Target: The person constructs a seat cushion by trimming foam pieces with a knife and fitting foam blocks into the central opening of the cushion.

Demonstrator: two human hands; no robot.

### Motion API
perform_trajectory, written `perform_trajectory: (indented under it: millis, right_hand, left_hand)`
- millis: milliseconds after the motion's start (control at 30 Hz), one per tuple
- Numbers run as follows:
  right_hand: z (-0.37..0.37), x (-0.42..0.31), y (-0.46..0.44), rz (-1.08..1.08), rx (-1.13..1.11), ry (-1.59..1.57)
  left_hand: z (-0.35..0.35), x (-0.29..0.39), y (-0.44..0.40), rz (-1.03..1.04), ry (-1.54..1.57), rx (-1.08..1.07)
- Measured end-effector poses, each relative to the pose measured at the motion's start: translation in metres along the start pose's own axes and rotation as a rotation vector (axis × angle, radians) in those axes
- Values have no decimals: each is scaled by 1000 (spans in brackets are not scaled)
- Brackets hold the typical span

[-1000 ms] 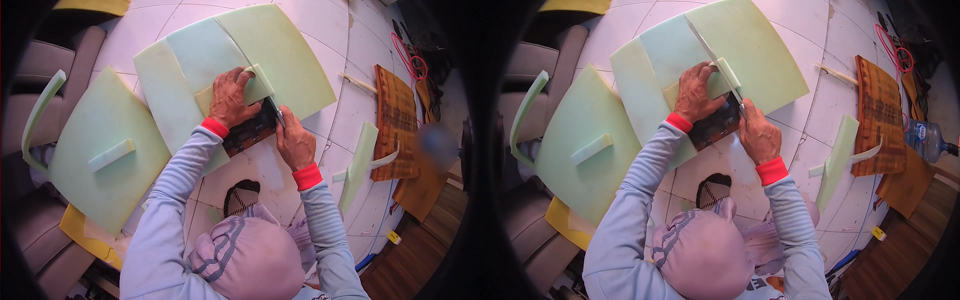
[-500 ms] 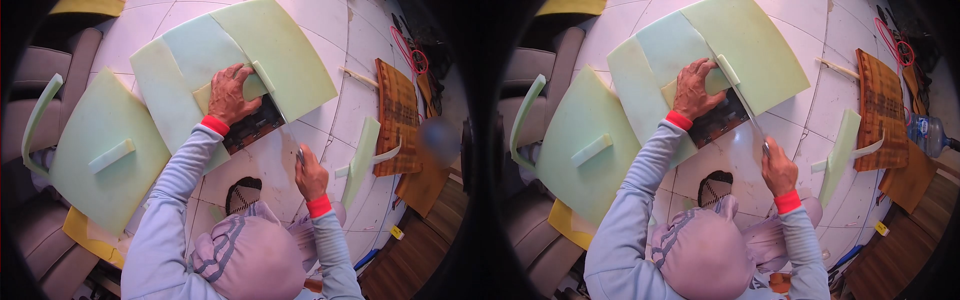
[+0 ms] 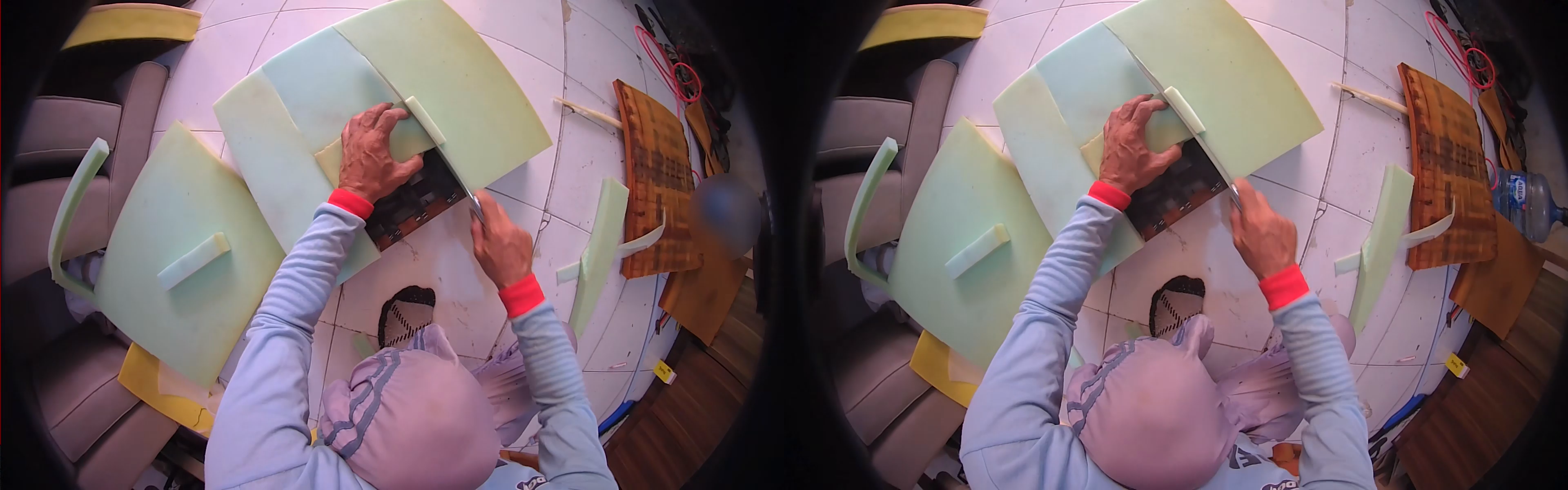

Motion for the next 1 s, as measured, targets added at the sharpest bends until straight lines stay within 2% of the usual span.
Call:
perform_trajectory:
  millis: [133, 200, 300, 467, 567, 633, 733, 800, 900, 1000]
  right_hand:
    - [-14, 43, 89, 33, 3, -38]
    - [-16, 49, 103, 44, -9, -47]
    - [-17, 46, 102, 52, -16, -61]
    - [-4, 21, 40, 37, -40, -66]
    - [-11, 27, 58, 46, 15, -165]
    - [-20, 44, 102, 71, 152, -215]
    - [-14, 91, 168, 413, 178, -176]
    - [-21, 107, 182, 585, 231, -155]
    - [-10, 125, 168, 839, 118, -110]
    - [-24, 90, 109, 637, 293, 472]
  left_hand:
    - [0, -3, 0, -15, 41, 6]
    - [-1, -4, 3, -12, 45, 11]
    - [3, 0, 3, 24, 43, 9]
    - [0, 1, 5, 37, 15, 13]
    - [-2, -1, 3, -10, 48, 11]
    - [-2, -1, 2, 11, 48, 14]
    - [-2, -3, 6, 9, 38, 25]
    - [2, -1, 5, 13, 38, 21]
    - [-1, 1, 4, 14, 37, 24]
    - [-7, -1, 6, 17, 30, 38]
Point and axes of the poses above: each hand's wrist, its own y-axis away from the middle knuckle, its own z-axis out of the palm, x = y × z, the point moved 8 cm from there along -y, towards the middle knuckle, and after that the axes turned 2 degrees about x, right-handed, at the moved point
